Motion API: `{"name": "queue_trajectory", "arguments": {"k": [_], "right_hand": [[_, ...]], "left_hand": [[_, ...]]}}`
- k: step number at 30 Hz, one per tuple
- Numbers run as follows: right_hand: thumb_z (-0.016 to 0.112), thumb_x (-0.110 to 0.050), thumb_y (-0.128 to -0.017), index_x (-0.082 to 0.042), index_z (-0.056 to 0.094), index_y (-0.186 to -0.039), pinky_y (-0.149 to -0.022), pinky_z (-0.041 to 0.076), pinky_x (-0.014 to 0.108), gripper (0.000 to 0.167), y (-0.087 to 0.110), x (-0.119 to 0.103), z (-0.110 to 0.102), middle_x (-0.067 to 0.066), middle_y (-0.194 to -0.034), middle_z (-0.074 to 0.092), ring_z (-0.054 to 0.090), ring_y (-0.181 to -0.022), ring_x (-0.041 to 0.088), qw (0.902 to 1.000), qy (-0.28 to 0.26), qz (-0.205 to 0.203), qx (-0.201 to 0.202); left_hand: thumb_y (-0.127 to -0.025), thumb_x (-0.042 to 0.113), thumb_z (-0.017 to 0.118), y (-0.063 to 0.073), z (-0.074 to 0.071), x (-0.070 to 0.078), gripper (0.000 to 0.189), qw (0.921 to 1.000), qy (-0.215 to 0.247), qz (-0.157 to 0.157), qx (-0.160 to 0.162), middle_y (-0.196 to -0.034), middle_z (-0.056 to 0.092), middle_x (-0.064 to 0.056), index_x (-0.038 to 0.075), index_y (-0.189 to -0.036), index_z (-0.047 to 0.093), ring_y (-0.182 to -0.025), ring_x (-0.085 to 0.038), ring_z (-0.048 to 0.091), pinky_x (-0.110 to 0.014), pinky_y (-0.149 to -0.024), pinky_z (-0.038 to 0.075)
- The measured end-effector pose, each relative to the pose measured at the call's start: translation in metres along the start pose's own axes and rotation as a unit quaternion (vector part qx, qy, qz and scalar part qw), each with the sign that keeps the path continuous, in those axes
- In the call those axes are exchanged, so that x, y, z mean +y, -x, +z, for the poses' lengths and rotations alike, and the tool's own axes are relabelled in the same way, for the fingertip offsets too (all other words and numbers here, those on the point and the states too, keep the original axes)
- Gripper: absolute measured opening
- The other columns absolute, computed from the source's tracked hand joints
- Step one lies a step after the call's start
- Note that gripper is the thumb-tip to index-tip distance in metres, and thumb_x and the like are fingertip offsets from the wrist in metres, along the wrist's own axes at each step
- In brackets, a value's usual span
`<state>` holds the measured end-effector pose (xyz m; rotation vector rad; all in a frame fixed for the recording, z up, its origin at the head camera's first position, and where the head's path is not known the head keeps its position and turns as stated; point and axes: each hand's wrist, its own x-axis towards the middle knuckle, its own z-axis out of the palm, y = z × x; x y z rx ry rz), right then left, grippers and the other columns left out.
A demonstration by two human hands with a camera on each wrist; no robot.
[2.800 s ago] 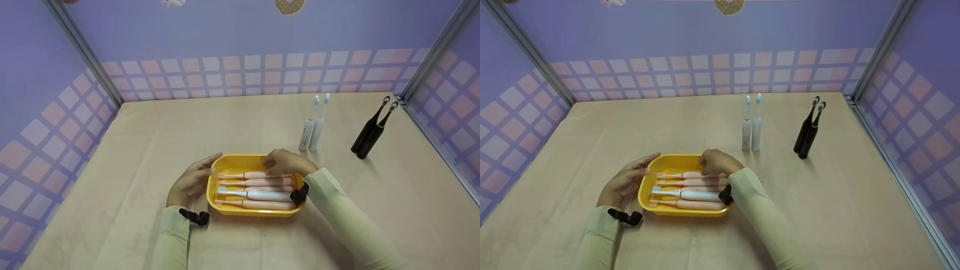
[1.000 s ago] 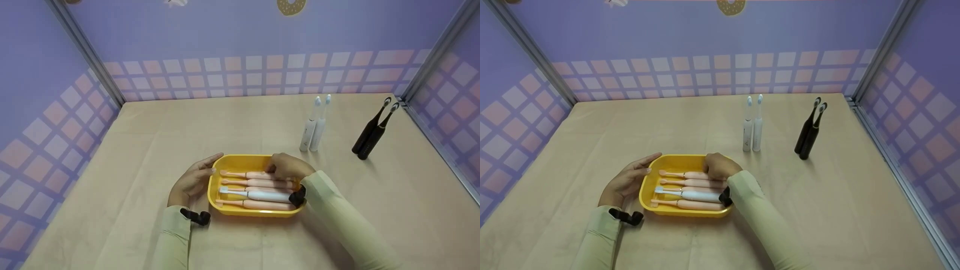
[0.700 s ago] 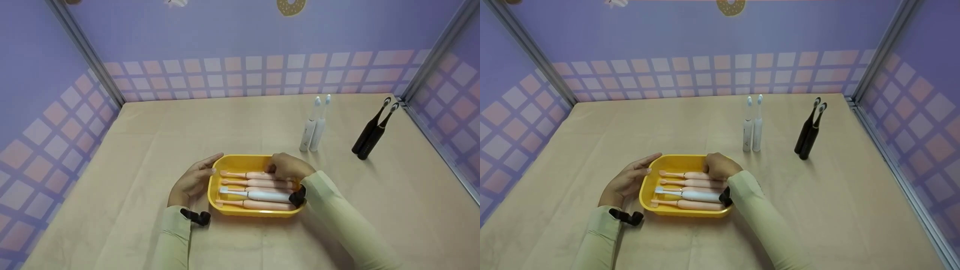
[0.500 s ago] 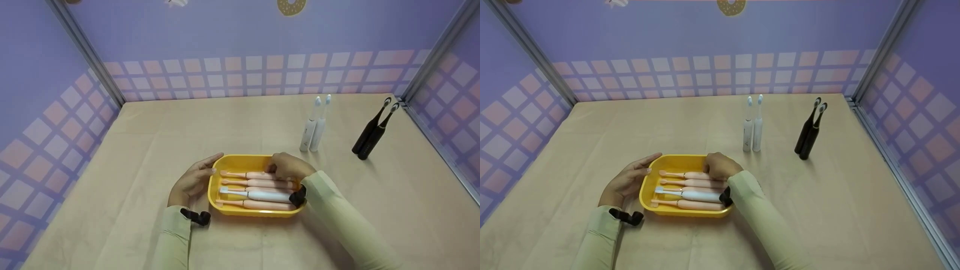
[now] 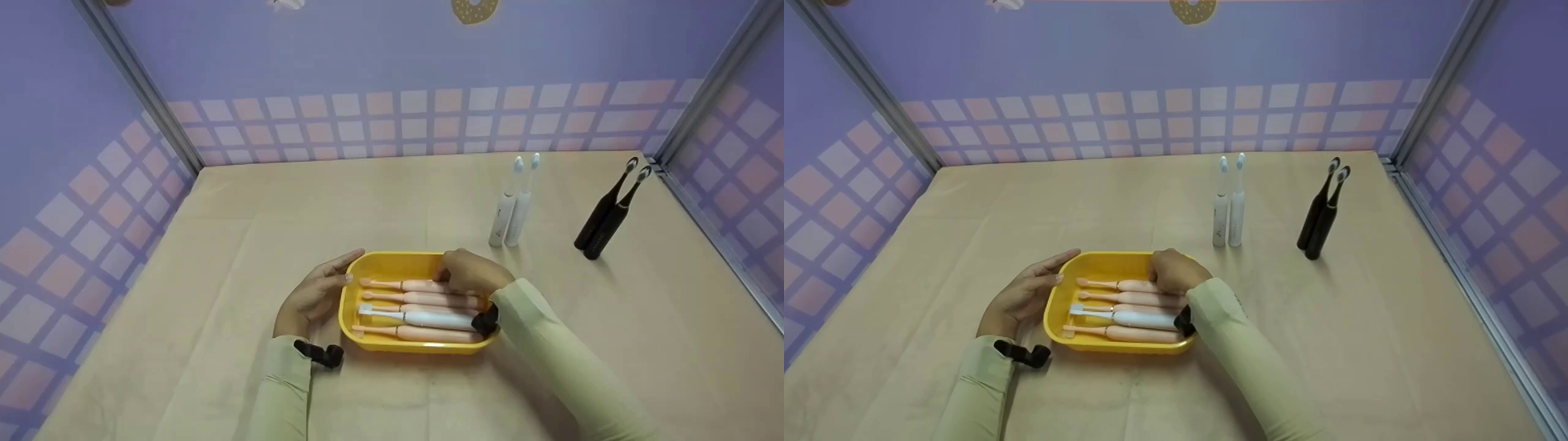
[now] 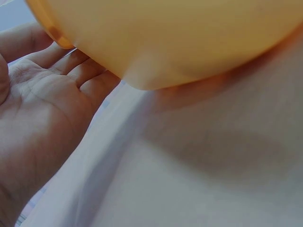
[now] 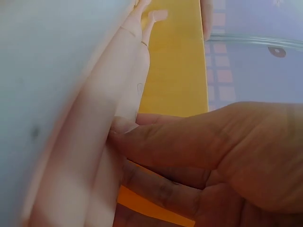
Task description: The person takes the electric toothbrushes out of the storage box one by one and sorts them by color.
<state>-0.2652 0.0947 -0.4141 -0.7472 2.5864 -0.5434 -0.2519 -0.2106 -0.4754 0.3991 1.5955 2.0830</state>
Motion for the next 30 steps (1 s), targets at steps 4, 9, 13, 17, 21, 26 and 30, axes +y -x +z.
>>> {"name": "queue_trajectory", "arguments": {"k": [4, 9, 13, 17, 21, 26, 30], "right_hand": [[0.064, 0.004, -0.083, -0.008, 0.074, -0.094, -0.08, 0.05, 0.033, 0.02, 0.0, -0.0009, 0.0001, 0.004, -0.09, 0.068, 0.053, -0.082, 0.017, 0.9998, 0.021, 0.002, 0.006], [0.063, 0.006, -0.082, -0.007, 0.073, -0.09, -0.073, 0.048, 0.03, 0.019, 0.0004, -0.0011, 0.0001, 0.004, -0.085, 0.067, 0.052, -0.076, 0.016, 0.9998, 0.015, -0.005, 0.009], [0.06, 0.008, -0.081, -0.005, 0.071, -0.087, -0.064, 0.042, 0.027, 0.019, 0.0014, -0.0016, 0.0, 0.004, -0.08, 0.062, 0.049, -0.071, 0.016, 0.9999, 0.013, -0.006, 0.005], [0.058, 0.008, -0.081, -0.007, 0.071, -0.094, -0.069, 0.047, 0.031, 0.024, 0.0031, -0.0023, -0.0007, 0.004, -0.087, 0.063, 0.053, -0.076, 0.018, 0.9998, 0.02, 0.004, -0.004], [0.058, 0.006, -0.083, -0.009, 0.072, -0.106, -0.087, 0.052, 0.041, 0.031, 0.0046, -0.0028, -0.0008, 0.007, -0.104, 0.068, 0.059, -0.092, 0.021, 0.9996, 0.025, 0.014, -0.009], [0.057, 0.004, -0.084, -0.01, 0.072, -0.11, -0.092, 0.05, 0.043, 0.033, 0.005, -0.0024, -0.0016, 0.007, -0.109, 0.067, 0.058, -0.1, 0.023, 0.9991, 0.035, 0.021, -0.013], [0.057, 0.006, -0.083, -0.009, 0.072, -0.111, -0.091, 0.052, 0.042, 0.035, 0.0049, -0.0021, -0.0026, 0.008, -0.11, 0.068, 0.06, -0.1, 0.023, 0.9988, 0.043, 0.011, -0.02]], "left_hand": [[-0.096, -0.004, 0.043, -0.0006, -0.0005, 0.0, 0.061, 1.0, -0.001, 0.0, 0.001, -0.151, 0.036, -0.016, 0.002, -0.152, 0.022, -0.127, -0.021, 0.051, -0.035, -0.107, 0.043], [-0.096, -0.003, 0.044, 0.0, 0.0, 0.0004, 0.06, 1.0, 0.002, -0.001, 0.001, -0.15, 0.038, -0.015, 0.002, -0.152, 0.024, -0.127, -0.022, 0.051, -0.036, -0.107, 0.043], [-0.096, -0.004, 0.043, 0.0004, 0.0007, 0.0001, 0.059, 1.0, 0.004, 0.001, 0.003, -0.149, 0.04, -0.015, 0.001, -0.152, 0.024, -0.127, -0.023, 0.051, -0.036, -0.107, 0.043], [-0.096, -0.004, 0.043, 0.0008, 0.0011, -0.0002, 0.059, 1.0, 0.006, 0.002, 0.005, -0.149, 0.04, -0.014, 0.001, -0.151, 0.024, -0.127, -0.022, 0.051, -0.035, -0.108, 0.042], [-0.095, -0.004, 0.044, 0.0007, 0.0013, -0.0007, 0.06, 0.9999, 0.013, -0.002, 0.008, -0.146, 0.043, -0.011, 0.001, -0.152, 0.025, -0.126, -0.021, 0.051, -0.035, -0.108, 0.043], [-0.095, -0.005, 0.043, 0.0003, 0.0015, -0.0006, 0.06, 0.9997, 0.021, -0.004, 0.009, -0.143, 0.045, -0.01, 0.002, -0.152, 0.024, -0.125, -0.021, 0.052, -0.035, -0.107, 0.044], [-0.096, -0.004, 0.043, 0.0001, 0.0017, -0.0002, 0.059, 0.9997, 0.017, -0.007, 0.016, -0.142, 0.046, -0.01, 0.002, -0.152, 0.024, -0.124, -0.021, 0.053, -0.034, -0.105, 0.045]]}}
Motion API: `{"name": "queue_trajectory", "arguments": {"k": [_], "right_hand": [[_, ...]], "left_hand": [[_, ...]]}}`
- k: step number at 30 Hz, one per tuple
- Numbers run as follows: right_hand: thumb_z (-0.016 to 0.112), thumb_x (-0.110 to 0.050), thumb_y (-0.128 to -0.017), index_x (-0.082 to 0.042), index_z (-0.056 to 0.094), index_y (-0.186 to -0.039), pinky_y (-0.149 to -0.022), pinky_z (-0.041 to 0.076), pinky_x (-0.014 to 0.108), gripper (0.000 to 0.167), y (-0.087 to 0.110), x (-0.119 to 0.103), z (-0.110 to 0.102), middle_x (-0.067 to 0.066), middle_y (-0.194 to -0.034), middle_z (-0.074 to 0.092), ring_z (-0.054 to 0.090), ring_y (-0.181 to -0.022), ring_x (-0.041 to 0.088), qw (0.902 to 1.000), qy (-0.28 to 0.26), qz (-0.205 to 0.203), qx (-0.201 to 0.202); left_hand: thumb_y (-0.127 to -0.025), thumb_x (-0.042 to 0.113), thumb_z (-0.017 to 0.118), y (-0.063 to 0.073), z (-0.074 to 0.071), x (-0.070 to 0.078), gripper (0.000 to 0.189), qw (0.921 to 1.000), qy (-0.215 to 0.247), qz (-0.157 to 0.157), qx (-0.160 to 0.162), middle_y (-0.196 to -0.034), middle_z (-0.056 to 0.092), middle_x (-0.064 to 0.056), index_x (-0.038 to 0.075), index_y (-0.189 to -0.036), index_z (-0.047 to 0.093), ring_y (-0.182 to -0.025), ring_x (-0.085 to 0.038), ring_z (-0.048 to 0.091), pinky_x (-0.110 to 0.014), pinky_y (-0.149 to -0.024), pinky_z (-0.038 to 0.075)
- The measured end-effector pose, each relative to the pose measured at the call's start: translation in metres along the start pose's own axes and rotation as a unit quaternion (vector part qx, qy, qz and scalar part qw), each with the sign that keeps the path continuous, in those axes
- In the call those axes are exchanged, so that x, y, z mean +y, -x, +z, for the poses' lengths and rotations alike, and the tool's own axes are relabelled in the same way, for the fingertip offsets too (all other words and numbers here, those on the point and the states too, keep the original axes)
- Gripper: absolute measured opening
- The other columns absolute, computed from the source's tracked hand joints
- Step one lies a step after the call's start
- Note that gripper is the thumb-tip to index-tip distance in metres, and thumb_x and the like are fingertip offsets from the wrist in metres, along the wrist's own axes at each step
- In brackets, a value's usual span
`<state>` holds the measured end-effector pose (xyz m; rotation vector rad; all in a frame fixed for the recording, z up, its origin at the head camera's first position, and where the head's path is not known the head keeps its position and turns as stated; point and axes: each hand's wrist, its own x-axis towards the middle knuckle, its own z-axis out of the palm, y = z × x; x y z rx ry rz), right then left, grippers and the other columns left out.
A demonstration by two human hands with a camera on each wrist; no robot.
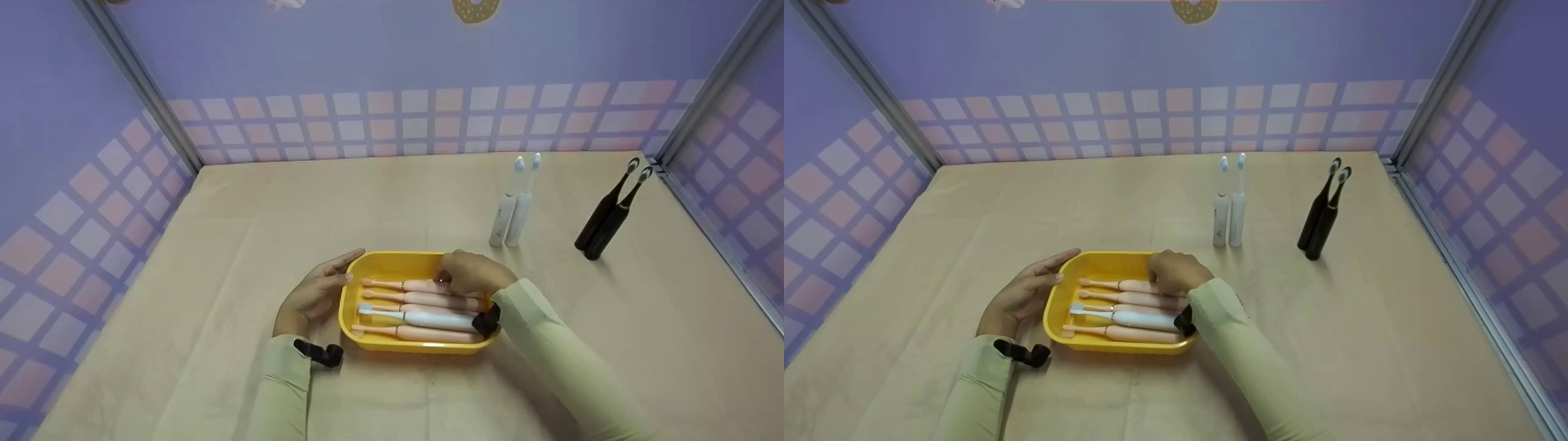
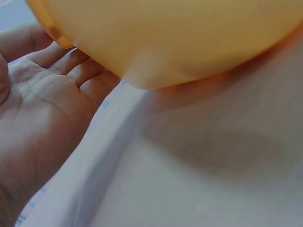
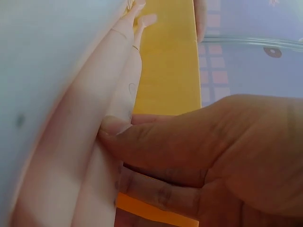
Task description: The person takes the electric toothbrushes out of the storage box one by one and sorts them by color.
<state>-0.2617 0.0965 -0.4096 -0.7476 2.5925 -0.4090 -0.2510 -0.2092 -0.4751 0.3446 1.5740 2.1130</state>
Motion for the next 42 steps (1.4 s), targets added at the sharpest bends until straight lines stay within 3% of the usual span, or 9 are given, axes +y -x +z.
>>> {"name": "queue_trajectory", "arguments": {"k": [8, 18, 25, 32, 42], "right_hand": [[0.057, 0.009, -0.082, -0.005, 0.072, -0.108, -0.088, 0.053, 0.04, 0.033, -0.001, 0.0, -0.001, 0.01, -0.106, 0.07, 0.061, -0.095, 0.023, 0.9996, 0.003, -0.028, -0.002], [0.058, 0.005, -0.085, -0.005, 0.069, -0.112, -0.09, 0.052, 0.04, 0.031, 0.0, 0.0, -0.003, 0.011, -0.11, 0.068, 0.06, -0.097, 0.022, 0.9995, 0.01, -0.02, -0.024], [0.059, 0.005, -0.082, -0.006, 0.07, -0.11, -0.088, 0.052, 0.041, 0.032, 0.0, 0.001, -0.004, 0.008, -0.107, 0.068, 0.059, -0.095, 0.021, 0.9997, 0.007, -0.018, -0.017], [0.061, 0.009, -0.077, -0.002, 0.07, -0.096, -0.07, 0.05, 0.029, 0.024, 0.0, 0.005, -0.007, 0.009, -0.09, 0.068, 0.055, -0.076, 0.016, 0.9976, -0.02, -0.067, 0.0], [0.062, 0.006, -0.079, -0.003, 0.071, -0.101, -0.082, 0.054, 0.035, 0.026, 0.005, 0.01, -0.013, 0.008, -0.097, 0.071, 0.062, -0.088, 0.018, 0.996, -0.046, -0.075, 0.01]], "left_hand": [[-0.095, -0.003, 0.044, -0.001, -0.001, 0.0, 0.06, 1.0, -0.004, -0.005, 0.007, -0.145, 0.044, -0.011, 0.003, -0.152, 0.025, -0.126, -0.022, 0.052, -0.035, -0.106, 0.044], [-0.096, -0.003, 0.044, -0.001, -0.002, -0.001, 0.059, 1.0, -0.007, 0.003, 0.0, -0.144, 0.046, -0.01, 0.002, -0.152, 0.025, -0.126, -0.022, 0.052, -0.034, -0.105, 0.045], [-0.096, -0.003, 0.044, 0.0, -0.001, -0.001, 0.06, 0.9999, -0.011, 0.007, -0.008, -0.145, 0.045, -0.009, 0.002, -0.152, 0.024, -0.126, -0.022, 0.051, -0.032, -0.105, 0.045], [-0.097, -0.002, 0.045, 0.0, 0.0, 0.001, 0.059, 0.9999, 0.007, -0.002, -0.01, -0.144, 0.045, -0.009, 0.002, -0.152, 0.024, -0.125, -0.021, 0.053, -0.035, -0.107, 0.044], [-0.096, -0.003, 0.044, 0.0, -0.001, -0.001, 0.059, 0.9999, 0.007, 0.003, -0.009, -0.15, 0.04, -0.011, 0.002, -0.152, 0.024, -0.127, -0.018, 0.051, -0.033, -0.107, 0.043]]}}
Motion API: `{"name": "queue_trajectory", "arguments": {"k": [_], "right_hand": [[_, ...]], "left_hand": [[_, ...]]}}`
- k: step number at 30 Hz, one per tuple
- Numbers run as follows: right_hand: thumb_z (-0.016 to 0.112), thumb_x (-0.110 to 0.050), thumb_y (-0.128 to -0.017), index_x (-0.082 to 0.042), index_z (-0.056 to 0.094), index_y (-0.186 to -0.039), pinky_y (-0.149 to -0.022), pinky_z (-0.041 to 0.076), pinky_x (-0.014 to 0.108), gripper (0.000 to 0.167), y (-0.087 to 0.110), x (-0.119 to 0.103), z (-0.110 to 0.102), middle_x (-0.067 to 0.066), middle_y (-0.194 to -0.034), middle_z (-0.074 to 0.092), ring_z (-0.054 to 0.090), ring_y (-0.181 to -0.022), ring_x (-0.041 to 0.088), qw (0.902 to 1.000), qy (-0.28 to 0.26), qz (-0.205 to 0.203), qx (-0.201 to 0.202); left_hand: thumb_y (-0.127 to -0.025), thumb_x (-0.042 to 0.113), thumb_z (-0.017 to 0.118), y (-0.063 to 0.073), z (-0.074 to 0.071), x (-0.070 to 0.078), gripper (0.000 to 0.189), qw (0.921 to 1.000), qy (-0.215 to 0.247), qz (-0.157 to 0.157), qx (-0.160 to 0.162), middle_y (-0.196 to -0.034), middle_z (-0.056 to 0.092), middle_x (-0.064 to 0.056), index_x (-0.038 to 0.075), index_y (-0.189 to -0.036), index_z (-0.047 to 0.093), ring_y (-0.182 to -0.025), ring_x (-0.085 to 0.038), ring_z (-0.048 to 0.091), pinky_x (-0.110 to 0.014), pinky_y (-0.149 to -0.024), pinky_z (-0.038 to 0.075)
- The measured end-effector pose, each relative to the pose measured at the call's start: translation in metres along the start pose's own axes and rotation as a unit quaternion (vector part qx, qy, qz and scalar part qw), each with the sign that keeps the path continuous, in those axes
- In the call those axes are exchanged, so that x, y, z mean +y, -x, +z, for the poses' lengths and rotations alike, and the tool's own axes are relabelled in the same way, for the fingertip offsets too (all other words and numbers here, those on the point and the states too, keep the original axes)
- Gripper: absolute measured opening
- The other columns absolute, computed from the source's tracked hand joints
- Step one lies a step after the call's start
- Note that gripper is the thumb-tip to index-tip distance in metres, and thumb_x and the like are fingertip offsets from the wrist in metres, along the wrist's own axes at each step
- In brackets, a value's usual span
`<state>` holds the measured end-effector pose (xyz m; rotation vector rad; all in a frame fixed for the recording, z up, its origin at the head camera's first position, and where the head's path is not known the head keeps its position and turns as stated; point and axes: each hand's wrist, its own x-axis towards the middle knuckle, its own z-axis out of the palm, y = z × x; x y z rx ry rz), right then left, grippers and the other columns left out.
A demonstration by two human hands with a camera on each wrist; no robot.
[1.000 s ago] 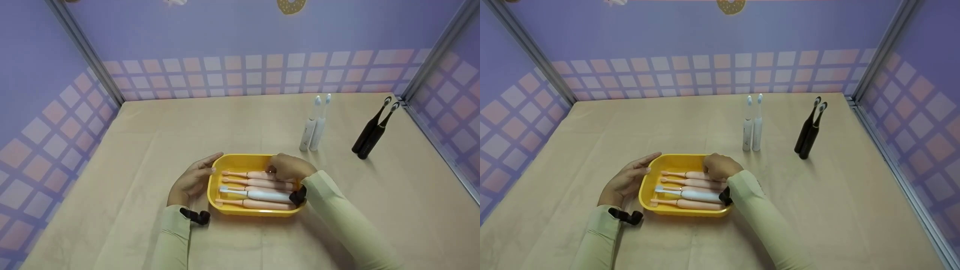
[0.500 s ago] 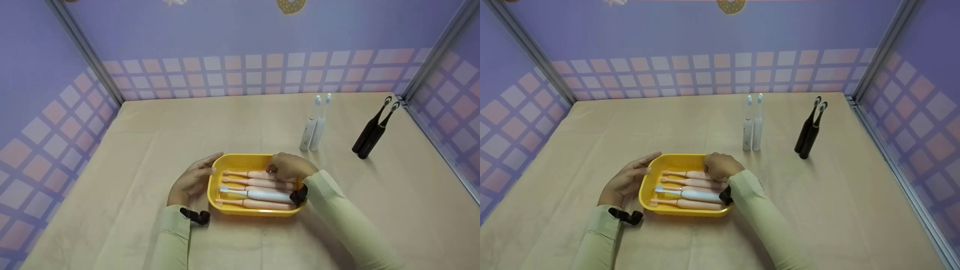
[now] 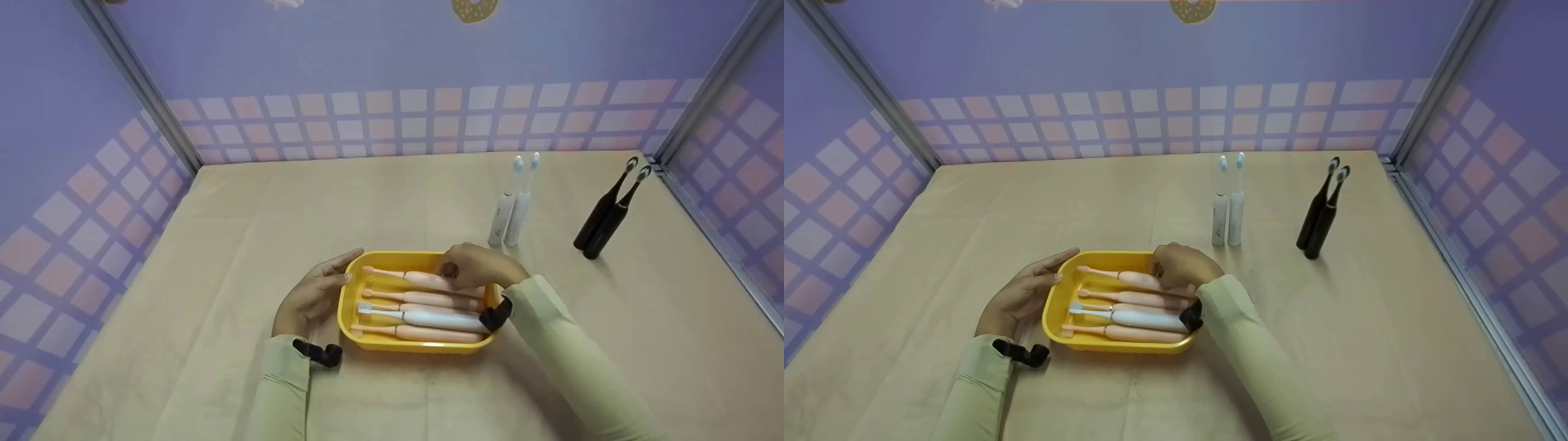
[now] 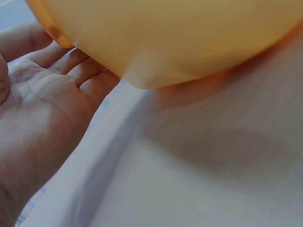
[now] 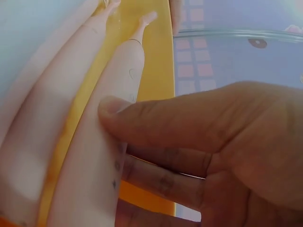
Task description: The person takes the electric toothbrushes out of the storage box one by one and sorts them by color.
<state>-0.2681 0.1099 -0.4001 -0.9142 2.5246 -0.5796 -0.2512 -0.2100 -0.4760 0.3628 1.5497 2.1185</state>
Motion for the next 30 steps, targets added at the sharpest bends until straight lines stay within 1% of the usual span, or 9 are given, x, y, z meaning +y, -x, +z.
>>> {"name": "queue_trajectory", "arguments": {"k": [6, 10, 13, 17, 19, 21, 22, 26, 30], "right_hand": [[0.065, 0.004, -0.081, -0.004, 0.073, -0.103, -0.084, 0.055, 0.036, 0.025, 0.004, 0.005, -0.001, 0.009, -0.101, 0.072, 0.064, -0.092, 0.019, 0.9994, -0.023, -0.014, 0.022], [0.066, 0.004, -0.082, -0.003, 0.072, -0.108, -0.087, 0.056, 0.037, 0.027, 0.007, 0.005, -0.002, 0.011, -0.106, 0.071, 0.066, -0.098, 0.023, 0.9983, -0.051, -0.003, 0.028], [0.067, 0.005, -0.081, -0.002, 0.071, -0.11, -0.088, 0.056, 0.038, 0.03, 0.009, 0.005, -0.003, 0.013, -0.107, 0.071, 0.066, -0.1, 0.025, 0.9971, -0.065, 0.004, 0.039], [0.067, 0.004, -0.081, -0.001, 0.07, -0.111, -0.087, 0.056, 0.039, 0.031, 0.011, 0.004, -0.005, 0.014, -0.106, 0.071, 0.067, -0.099, 0.026, 0.9951, -0.077, 0.01, 0.062], [0.067, 0.004, -0.082, -0.001, 0.07, -0.112, -0.087, 0.056, 0.039, 0.031, 0.013, 0.004, -0.005, 0.014, -0.106, 0.071, 0.067, -0.098, 0.026, 0.9939, -0.082, 0.014, 0.072], [0.067, 0.004, -0.082, -0.002, 0.07, -0.113, -0.087, 0.056, 0.04, 0.032, 0.014, 0.005, -0.004, 0.013, -0.105, 0.072, 0.068, -0.097, 0.025, 0.9926, -0.087, 0.015, 0.084], [0.068, 0.003, -0.081, -0.002, 0.07, -0.113, -0.086, 0.056, 0.039, 0.032, 0.015, 0.005, -0.004, 0.013, -0.104, 0.072, 0.068, -0.096, 0.025, 0.9919, -0.088, 0.015, 0.09], [0.069, 0.002, -0.08, -0.001, 0.071, -0.111, -0.084, 0.057, 0.04, 0.031, 0.018, 0.007, -0.002, 0.013, -0.1, 0.073, 0.068, -0.092, 0.024, 0.9875, -0.093, 0.003, 0.127], [0.068, 0.001, -0.081, 0.001, 0.069, -0.112, -0.084, 0.056, 0.043, 0.032, 0.022, 0.008, -0.001, 0.014, -0.099, 0.072, 0.067, -0.091, 0.025, 0.9818, -0.102, -0.015, 0.16]], "left_hand": [[-0.097, -0.003, 0.041, 0.002, 0.0, 0.001, 0.058, 1.0, -0.001, 0.001, -0.004, -0.151, 0.038, -0.011, 0.002, -0.152, 0.023, -0.132, -0.024, 0.046, -0.034, -0.108, 0.042], [-0.097, -0.004, 0.04, 0.002, -0.001, 0.001, 0.057, 1.0, 0.002, 0.001, -0.008, -0.15, 0.04, -0.009, 0.003, -0.152, 0.025, -0.136, -0.029, 0.041, -0.036, -0.109, 0.04], [-0.098, -0.005, 0.04, 0.001, -0.002, 0.0, 0.056, 0.9998, 0.008, 0.005, -0.016, -0.15, 0.041, -0.008, 0.004, -0.151, 0.027, -0.137, -0.031, 0.039, -0.038, -0.11, 0.04], [-0.098, -0.005, 0.038, 0.001, -0.003, 0.0, 0.056, 0.9994, 0.007, 0.014, -0.031, -0.151, 0.04, -0.009, 0.003, -0.152, 0.024, -0.137, -0.033, 0.039, -0.039, -0.109, 0.04], [-0.098, -0.005, 0.038, 0.001, -0.003, 0.0, 0.056, 0.9994, 0.002, 0.014, -0.031, -0.149, 0.041, -0.009, 0.001, -0.152, 0.022, -0.136, -0.032, 0.04, -0.038, -0.109, 0.041], [-0.098, -0.004, 0.039, 0.001, -0.003, 0.0, 0.057, 0.9997, -0.004, 0.011, -0.023, -0.148, 0.042, -0.009, 0.001, -0.152, 0.021, -0.135, -0.03, 0.042, -0.036, -0.109, 0.041], [-0.098, -0.004, 0.039, 0.001, -0.003, 0.0, 0.057, 0.9997, -0.005, 0.009, -0.021, -0.148, 0.042, -0.011, 0.001, -0.152, 0.021, -0.134, -0.03, 0.042, -0.036, -0.108, 0.041], [-0.098, -0.004, 0.04, 0.001, -0.001, 0.0, 0.057, 0.9999, -0.009, 0.004, -0.009, -0.148, 0.041, -0.013, 0.002, -0.152, 0.023, -0.134, -0.03, 0.042, -0.036, -0.109, 0.041], [-0.097, -0.004, 0.041, 0.0, 0.0, 0.0, 0.057, 1.0, -0.008, 0.001, -0.001, -0.147, 0.041, -0.013, 0.002, -0.152, 0.024, -0.132, -0.028, 0.045, -0.035, -0.108, 0.041]]}}
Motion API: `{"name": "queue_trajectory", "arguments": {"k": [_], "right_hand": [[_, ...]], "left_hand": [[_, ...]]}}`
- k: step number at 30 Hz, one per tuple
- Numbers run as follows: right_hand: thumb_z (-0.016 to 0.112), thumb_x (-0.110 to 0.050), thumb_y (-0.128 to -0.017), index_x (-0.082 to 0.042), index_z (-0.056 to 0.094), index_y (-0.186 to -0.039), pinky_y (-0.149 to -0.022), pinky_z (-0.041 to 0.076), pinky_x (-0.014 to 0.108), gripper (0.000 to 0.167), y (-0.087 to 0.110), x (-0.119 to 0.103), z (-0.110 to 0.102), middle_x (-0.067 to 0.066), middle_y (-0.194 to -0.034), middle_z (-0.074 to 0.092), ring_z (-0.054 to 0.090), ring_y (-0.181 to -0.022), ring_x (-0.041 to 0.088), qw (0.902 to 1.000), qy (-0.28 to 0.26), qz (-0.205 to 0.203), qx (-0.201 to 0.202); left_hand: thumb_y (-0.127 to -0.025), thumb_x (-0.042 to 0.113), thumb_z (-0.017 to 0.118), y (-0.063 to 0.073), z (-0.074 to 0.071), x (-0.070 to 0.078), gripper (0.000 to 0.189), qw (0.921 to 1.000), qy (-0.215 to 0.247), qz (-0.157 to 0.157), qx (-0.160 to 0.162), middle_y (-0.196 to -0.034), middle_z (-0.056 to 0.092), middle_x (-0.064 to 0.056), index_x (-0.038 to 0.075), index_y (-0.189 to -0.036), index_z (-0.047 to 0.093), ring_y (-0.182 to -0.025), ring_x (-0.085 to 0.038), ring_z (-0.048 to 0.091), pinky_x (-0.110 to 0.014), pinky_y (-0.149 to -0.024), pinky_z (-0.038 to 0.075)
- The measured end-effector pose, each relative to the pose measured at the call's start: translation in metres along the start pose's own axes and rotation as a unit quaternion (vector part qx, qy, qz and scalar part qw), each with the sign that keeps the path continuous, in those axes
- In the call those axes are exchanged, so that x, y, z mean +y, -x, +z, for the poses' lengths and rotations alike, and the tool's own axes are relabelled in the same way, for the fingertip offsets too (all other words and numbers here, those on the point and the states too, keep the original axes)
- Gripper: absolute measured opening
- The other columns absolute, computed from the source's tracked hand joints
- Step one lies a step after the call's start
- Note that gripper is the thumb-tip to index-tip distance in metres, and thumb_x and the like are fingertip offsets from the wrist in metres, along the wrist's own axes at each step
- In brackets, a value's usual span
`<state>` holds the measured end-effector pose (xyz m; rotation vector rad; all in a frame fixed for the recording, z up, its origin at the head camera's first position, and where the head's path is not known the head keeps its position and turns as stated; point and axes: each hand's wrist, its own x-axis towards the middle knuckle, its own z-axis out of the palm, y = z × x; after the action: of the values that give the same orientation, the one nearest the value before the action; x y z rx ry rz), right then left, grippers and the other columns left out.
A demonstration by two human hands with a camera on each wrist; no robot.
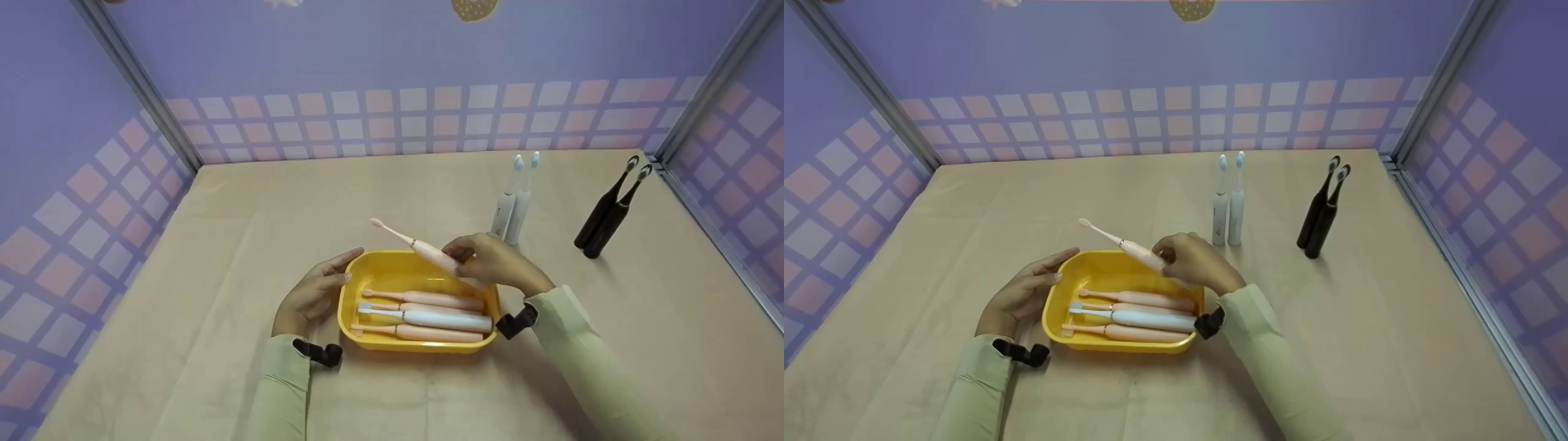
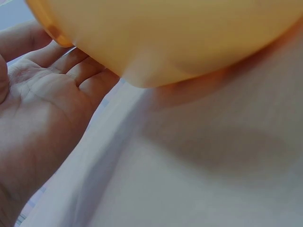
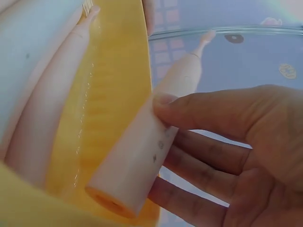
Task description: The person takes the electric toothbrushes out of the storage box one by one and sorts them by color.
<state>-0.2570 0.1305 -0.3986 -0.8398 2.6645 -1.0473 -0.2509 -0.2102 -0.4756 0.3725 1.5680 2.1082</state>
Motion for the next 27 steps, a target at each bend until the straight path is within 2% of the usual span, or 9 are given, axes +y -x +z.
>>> {"name": "queue_trajectory", "arguments": {"k": [7, 13, 21, 27], "right_hand": [[0.067, 0.002, -0.081, 0.001, 0.068, -0.115, -0.087, 0.053, 0.05, 0.034, 0.008, 0.003, -0.002, 0.014, -0.1, 0.071, 0.066, -0.092, 0.027, 0.9975, -0.038, -0.019, 0.057], [0.068, -0.001, -0.083, -0.001, 0.066, -0.119, -0.091, 0.051, 0.046, 0.036, 0.016, 0.007, -0.003, 0.012, -0.103, 0.071, 0.066, -0.094, 0.025, 0.9922, -0.065, -0.009, 0.106], [0.071, 0.001, -0.082, 0.001, 0.066, -0.117, -0.083, 0.055, 0.044, 0.035, 0.024, 0.012, -0.004, 0.012, -0.102, 0.071, 0.067, -0.091, 0.023, 0.9793, -0.067, -0.055, 0.183], [0.072, 0.002, -0.081, 0.004, 0.064, -0.117, -0.08, 0.058, 0.038, 0.036, 0.029, 0.013, -0.005, 0.015, -0.101, 0.069, 0.065, -0.093, 0.025, 0.9716, -0.076, -0.049, 0.219]], "left_hand": [[-0.097, -0.003, 0.041, 0.0, 0.0, 0.001, 0.057, 1.0, -0.004, -0.003, 0.002, -0.146, 0.041, -0.015, 0.002, -0.152, 0.024, -0.129, -0.026, 0.048, -0.034, -0.106, 0.044], [-0.097, -0.004, 0.04, 0.001, 0.0, 0.001, 0.058, 1.0, 0.0, -0.007, 0.0, -0.149, 0.038, -0.016, 0.003, -0.152, 0.023, -0.13, -0.027, 0.047, -0.035, -0.107, 0.043], [-0.097, -0.005, 0.04, 0.001, -0.001, 0.0, 0.058, 0.9999, 0.012, -0.004, -0.006, -0.149, 0.04, -0.013, 0.002, -0.152, 0.023, -0.13, -0.026, 0.048, -0.036, -0.108, 0.042], [-0.097, -0.005, 0.041, -0.001, -0.002, -0.001, 0.058, 0.9999, 0.012, -0.002, -0.002, -0.148, 0.042, -0.013, 0.002, -0.152, 0.024, -0.131, -0.026, 0.048, -0.036, -0.109, 0.041]]}}
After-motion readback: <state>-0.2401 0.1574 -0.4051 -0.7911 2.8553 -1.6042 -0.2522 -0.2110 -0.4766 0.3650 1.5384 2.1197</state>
